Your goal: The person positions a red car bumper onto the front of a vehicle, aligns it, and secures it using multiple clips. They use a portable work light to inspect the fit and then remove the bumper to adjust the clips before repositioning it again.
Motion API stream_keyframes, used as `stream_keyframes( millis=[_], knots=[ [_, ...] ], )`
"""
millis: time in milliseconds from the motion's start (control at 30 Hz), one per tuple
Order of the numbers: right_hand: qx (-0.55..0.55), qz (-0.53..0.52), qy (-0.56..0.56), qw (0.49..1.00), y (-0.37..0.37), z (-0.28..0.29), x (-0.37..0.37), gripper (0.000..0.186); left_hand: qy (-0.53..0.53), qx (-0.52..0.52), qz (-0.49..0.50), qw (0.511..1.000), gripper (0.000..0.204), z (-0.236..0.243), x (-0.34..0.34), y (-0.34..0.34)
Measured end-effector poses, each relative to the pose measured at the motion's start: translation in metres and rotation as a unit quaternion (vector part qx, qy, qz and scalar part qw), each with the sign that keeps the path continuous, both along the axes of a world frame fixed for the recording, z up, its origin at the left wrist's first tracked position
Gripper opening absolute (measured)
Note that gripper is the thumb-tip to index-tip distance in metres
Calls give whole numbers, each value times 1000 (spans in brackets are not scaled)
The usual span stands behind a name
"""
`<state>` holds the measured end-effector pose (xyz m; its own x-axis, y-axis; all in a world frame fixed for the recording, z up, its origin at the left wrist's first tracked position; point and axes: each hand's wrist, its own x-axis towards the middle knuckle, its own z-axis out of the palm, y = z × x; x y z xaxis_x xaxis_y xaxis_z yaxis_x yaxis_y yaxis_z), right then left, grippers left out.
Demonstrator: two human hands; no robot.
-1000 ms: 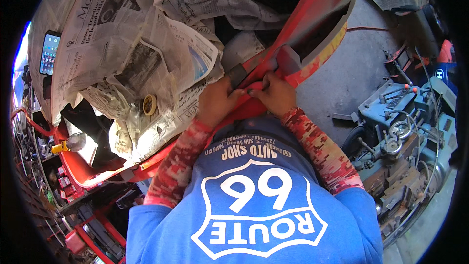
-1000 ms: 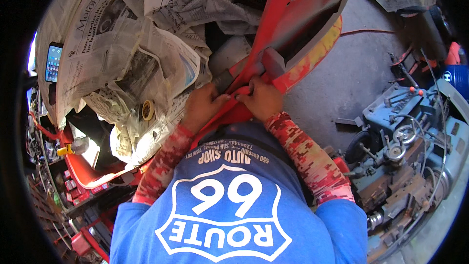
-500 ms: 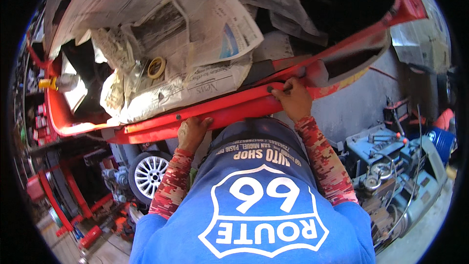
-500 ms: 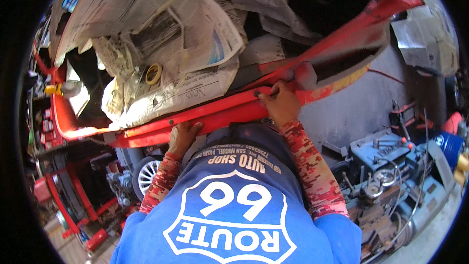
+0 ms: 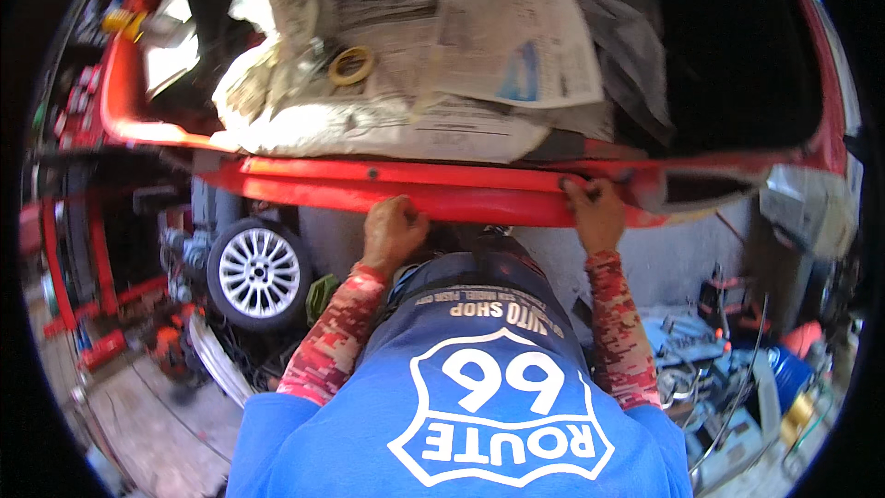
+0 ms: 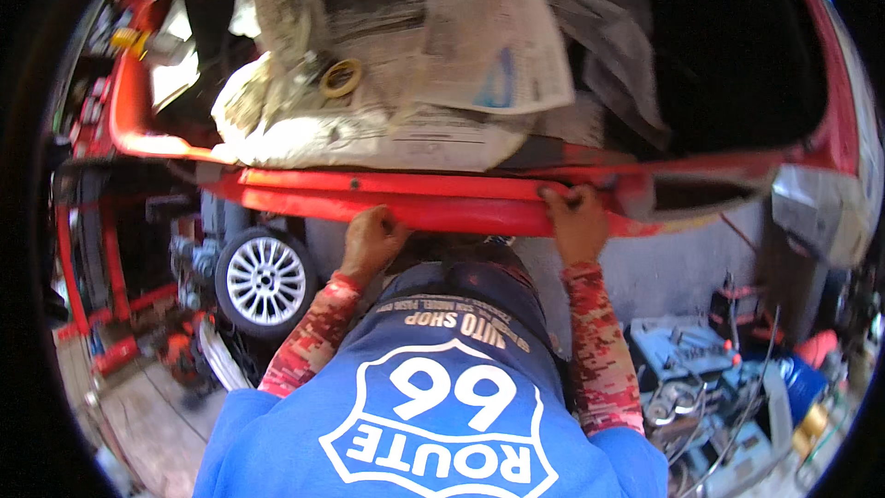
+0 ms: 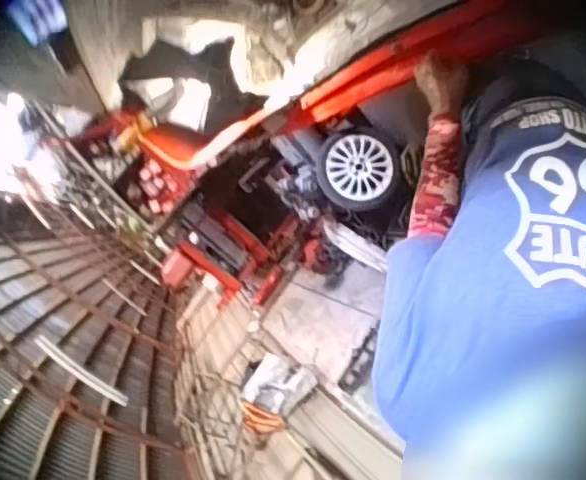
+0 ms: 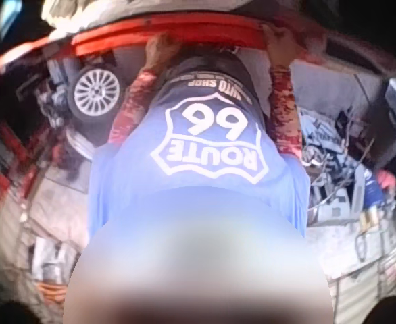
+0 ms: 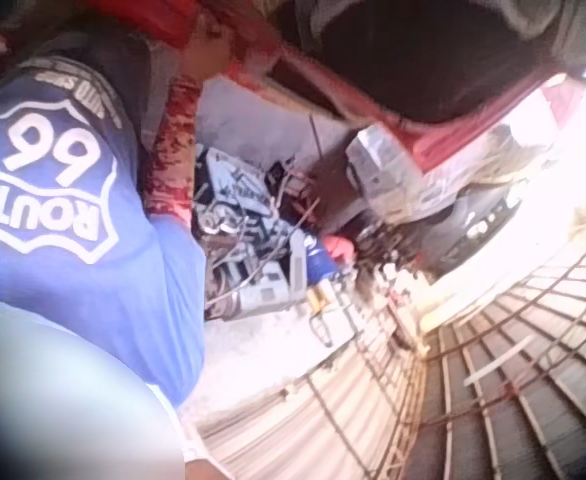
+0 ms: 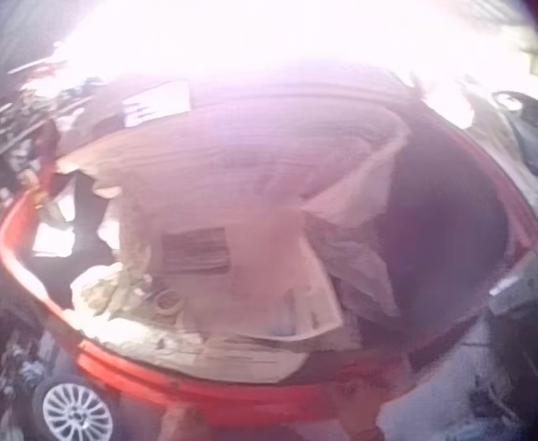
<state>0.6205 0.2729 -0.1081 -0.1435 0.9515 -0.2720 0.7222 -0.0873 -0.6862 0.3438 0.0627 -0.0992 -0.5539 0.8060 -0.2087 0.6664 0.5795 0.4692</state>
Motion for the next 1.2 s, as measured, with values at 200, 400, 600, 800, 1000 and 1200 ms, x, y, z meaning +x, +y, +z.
stream_keyframes(
  millis=[200,400,600,800,1000,1200],
  knots=[
    [36,-10,67,997,-6,-6,-3,43,-49,82,-23,995,24,2,-2,-21],
    [206,-36,-18,978,-39,-28,-21,42,-73,33,-36,996,42,-4,-29,-82],
    [355,5,-175,918,-95,-50,-56,46,-169,-188,145,956,49,-74,-103,-256],
    [364,-17,-199,910,-143,-75,-117,63,-237,-258,312,883,52,-140,-105,-501],
    [299,-15,-250,921,-180,-70,-201,74,-296,-277,404,820,48,-162,-60,-619],
    [267,-61,-292,917,-183,-65,-231,78,-440,-92,470,760,45,-201,-49,-563]
  ],
)
